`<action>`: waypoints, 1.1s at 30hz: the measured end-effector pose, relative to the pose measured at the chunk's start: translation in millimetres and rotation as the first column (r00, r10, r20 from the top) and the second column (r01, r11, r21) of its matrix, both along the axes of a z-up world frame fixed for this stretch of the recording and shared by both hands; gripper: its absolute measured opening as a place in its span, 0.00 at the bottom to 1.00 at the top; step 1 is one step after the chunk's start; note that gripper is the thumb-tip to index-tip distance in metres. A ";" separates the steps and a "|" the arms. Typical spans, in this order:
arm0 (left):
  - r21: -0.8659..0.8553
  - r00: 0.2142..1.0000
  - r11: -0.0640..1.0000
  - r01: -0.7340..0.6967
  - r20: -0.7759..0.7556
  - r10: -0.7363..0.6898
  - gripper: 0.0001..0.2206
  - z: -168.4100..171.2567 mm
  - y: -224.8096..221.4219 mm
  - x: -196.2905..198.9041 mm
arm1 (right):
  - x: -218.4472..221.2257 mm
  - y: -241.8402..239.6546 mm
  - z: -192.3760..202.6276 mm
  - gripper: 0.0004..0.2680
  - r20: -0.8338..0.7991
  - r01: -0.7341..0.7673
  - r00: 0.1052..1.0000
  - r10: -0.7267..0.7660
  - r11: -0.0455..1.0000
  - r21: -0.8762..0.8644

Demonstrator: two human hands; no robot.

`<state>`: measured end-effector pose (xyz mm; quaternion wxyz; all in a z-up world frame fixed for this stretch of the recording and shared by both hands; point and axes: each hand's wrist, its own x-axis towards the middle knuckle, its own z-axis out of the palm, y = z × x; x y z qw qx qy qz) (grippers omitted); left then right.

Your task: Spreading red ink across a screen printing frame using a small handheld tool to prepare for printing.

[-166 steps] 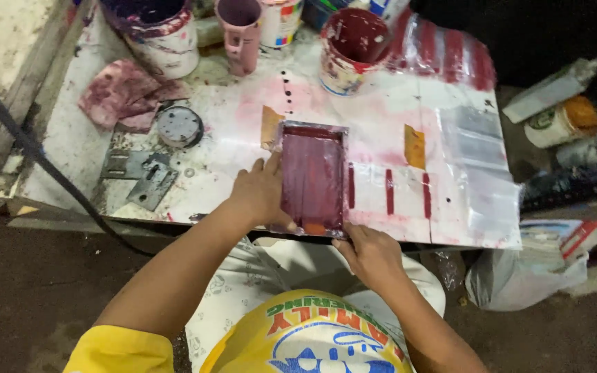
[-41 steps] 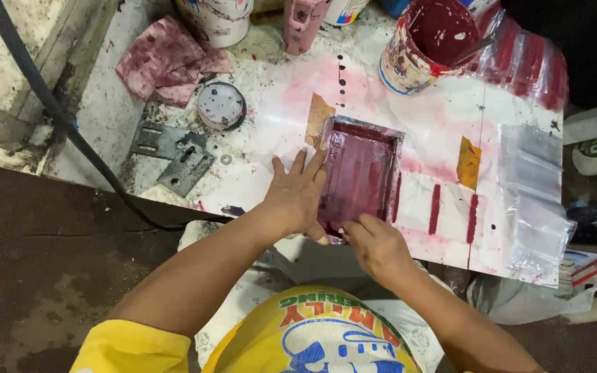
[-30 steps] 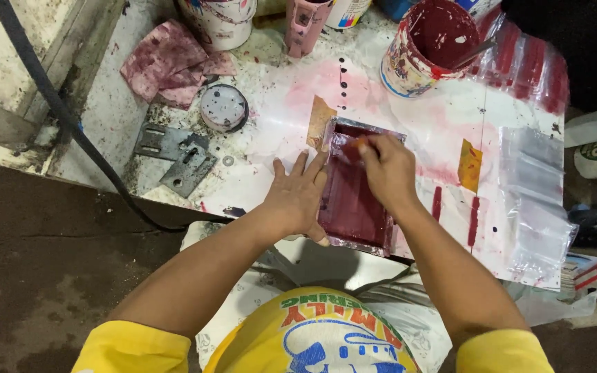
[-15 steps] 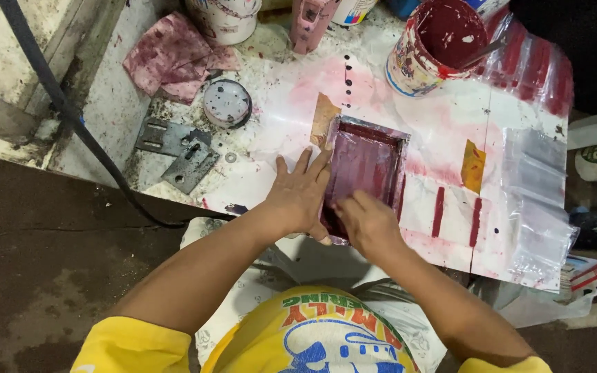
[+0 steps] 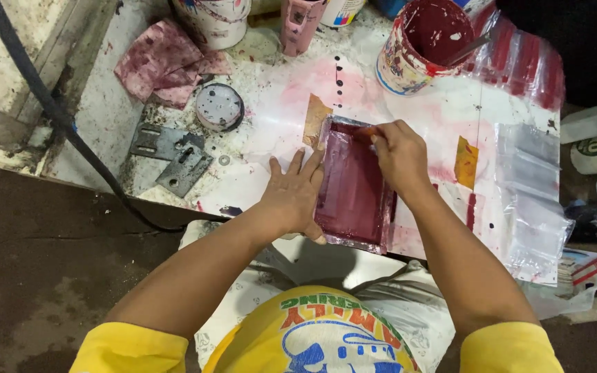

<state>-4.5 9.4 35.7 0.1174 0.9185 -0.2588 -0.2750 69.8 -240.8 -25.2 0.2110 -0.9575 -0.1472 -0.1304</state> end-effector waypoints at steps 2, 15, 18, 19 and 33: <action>-0.003 1.000 1.000 -0.001 -0.001 0.001 0.58 7.2 -0.1 0.2 | 7.0 -0.3 -6.0 0.04 0.003 -0.013 1.000 0.013 0.999 -0.045; 0.009 1.000 1.000 0.001 0.031 -0.001 0.59 0.1 -3.2 1.3 | -145.4 -7.9 -46.2 0.02 -0.029 -0.233 0.972 0.232 0.957 -0.173; 0.032 1.000 0.999 0.007 0.028 -0.008 0.59 -1.1 -4.5 0.7 | -151.9 1.7 -5.4 0.03 -0.171 -0.254 0.959 0.224 0.950 -0.183; 0.033 1.000 0.999 0.006 0.028 -0.007 0.59 -0.1 -4.0 0.4 | -145.1 2.8 1.3 0.03 -0.171 -0.256 0.959 0.225 0.949 -0.182; 0.025 1.000 1.000 -0.002 0.003 0.002 0.58 1.8 -2.2 -0.8 | -62.8 -2.4 29.2 0.12 -0.756 0.363 0.653 0.038 0.861 0.357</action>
